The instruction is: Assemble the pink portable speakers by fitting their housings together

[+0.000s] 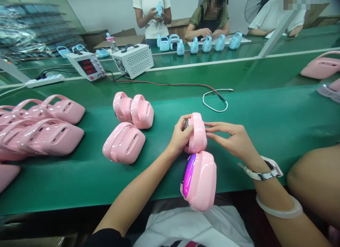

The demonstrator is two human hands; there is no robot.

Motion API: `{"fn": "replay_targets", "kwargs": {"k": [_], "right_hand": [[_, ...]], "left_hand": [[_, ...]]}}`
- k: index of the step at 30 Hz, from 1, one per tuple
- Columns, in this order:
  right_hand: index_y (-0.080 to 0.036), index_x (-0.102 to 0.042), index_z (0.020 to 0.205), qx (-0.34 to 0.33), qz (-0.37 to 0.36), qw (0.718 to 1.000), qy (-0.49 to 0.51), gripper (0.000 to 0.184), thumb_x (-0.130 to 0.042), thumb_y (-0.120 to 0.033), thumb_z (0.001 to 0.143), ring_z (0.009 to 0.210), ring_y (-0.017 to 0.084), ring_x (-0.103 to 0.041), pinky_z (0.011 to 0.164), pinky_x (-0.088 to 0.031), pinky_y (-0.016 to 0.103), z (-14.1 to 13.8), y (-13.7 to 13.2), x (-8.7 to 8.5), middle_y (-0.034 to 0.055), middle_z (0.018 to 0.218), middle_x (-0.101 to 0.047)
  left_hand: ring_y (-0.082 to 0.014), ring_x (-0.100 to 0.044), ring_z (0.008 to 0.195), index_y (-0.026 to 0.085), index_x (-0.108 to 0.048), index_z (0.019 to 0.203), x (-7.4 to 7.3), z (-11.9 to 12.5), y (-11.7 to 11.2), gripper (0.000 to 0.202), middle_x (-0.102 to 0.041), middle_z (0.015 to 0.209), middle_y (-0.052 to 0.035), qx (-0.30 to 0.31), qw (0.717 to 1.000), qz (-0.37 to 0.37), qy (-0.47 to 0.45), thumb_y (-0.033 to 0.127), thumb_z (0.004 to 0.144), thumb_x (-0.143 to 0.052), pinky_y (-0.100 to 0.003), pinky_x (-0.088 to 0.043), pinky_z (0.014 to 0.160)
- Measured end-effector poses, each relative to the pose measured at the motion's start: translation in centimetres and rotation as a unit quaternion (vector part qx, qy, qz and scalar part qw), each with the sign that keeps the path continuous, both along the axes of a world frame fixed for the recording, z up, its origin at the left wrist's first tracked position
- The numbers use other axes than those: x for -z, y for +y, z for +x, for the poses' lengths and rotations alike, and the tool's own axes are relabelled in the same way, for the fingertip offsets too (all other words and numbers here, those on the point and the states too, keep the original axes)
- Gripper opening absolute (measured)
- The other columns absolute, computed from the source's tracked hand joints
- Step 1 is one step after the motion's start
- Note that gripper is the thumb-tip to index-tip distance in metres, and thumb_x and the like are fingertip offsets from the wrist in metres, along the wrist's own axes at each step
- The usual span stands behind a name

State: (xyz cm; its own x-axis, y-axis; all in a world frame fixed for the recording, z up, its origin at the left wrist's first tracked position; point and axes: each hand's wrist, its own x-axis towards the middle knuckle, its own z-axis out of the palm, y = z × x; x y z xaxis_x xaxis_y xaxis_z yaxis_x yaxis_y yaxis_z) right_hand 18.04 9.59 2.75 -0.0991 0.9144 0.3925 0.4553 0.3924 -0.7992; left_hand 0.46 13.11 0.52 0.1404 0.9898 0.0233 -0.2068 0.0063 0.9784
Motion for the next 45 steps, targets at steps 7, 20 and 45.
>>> {"fn": "replay_targets", "kwargs": {"k": [7,20,45], "right_hand": [[-0.03,-0.079,0.079,0.04,0.061,0.995,-0.074,0.012,-0.068,-0.03,0.083,0.095,0.03,-0.075,0.101,-0.049,0.057,-0.3,-0.2,0.4,0.0025,0.097,-0.08],[-0.028,-0.08,0.084,0.086,0.075,0.99,-0.085,0.011,-0.069,-0.03,0.084,0.092,0.028,-0.076,0.097,-0.053,0.049,0.8,-1.3,0.6,0.0028,0.093,-0.08],[-0.027,-0.081,0.081,0.045,0.041,0.998,-0.012,0.011,-0.072,-0.021,0.08,0.085,0.023,-0.074,0.083,-0.059,0.039,0.6,-0.5,0.2,0.0031,0.092,-0.079]], "left_hand": [[-0.0155,-0.055,0.087,0.017,-0.06,0.102,-0.1,0.1,-0.1,0.029,-0.064,0.1,-0.0032,0.0,1.0,0.007,-0.003,0.021,0.073,-0.06,-0.025,-0.043,0.08],[-0.014,-0.051,0.08,0.017,-0.06,0.101,-0.1,0.2,-0.1,0.029,-0.06,0.088,-0.0006,-0.004,1.0,0.01,-0.001,0.018,0.072,-0.058,-0.024,-0.041,0.075],[-0.0143,-0.052,0.079,0.018,-0.06,0.108,-0.6,-0.3,-0.4,0.04,-0.063,0.094,-0.0009,0.01,1.0,-0.021,0.011,0.028,0.07,-0.064,-0.023,-0.04,0.069]]}}
